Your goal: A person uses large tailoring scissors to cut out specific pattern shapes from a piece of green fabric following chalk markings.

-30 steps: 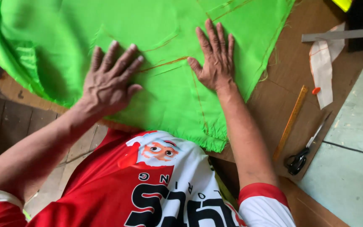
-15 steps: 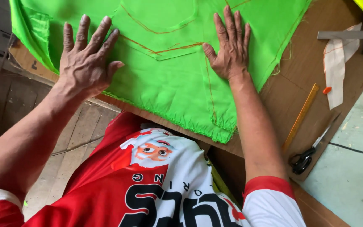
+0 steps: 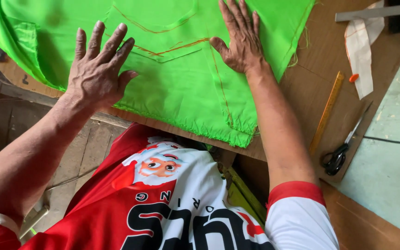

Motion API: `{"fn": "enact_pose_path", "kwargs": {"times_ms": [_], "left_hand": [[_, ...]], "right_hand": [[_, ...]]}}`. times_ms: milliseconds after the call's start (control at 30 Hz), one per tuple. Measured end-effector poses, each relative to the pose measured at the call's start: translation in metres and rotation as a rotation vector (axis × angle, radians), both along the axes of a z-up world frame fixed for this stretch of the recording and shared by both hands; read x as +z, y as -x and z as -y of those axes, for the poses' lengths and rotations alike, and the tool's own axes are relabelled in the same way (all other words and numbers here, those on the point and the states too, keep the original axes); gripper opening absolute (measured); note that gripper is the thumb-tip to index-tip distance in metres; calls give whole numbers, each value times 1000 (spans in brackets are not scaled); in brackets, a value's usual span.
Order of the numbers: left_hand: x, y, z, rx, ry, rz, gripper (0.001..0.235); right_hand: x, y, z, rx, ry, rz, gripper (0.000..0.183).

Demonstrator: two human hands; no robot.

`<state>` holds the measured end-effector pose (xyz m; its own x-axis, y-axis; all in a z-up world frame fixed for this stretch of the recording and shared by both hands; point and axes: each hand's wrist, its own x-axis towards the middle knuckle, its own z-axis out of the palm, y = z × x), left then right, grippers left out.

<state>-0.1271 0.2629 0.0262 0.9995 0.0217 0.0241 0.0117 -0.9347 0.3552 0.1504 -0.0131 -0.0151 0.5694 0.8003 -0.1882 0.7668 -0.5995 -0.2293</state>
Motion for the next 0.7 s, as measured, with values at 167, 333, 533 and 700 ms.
{"fn": "enact_pose_path", "kwargs": {"times_ms": [167,333,533,700], "left_hand": [[-6,-1,-8,-20,-39,34,65],[-5,0,-14,-43,-44,56,63],[5,-27,-3,-110,60,64,63],[3,-124,19,-261,47,102,60]], "right_hand": [[14,-4,1,-30,-107,-97,98],[62,13,18,-103,-316,-145,96],[61,96,111,-333,-528,31,50],[33,180,144,-328,-503,107,46]]}}
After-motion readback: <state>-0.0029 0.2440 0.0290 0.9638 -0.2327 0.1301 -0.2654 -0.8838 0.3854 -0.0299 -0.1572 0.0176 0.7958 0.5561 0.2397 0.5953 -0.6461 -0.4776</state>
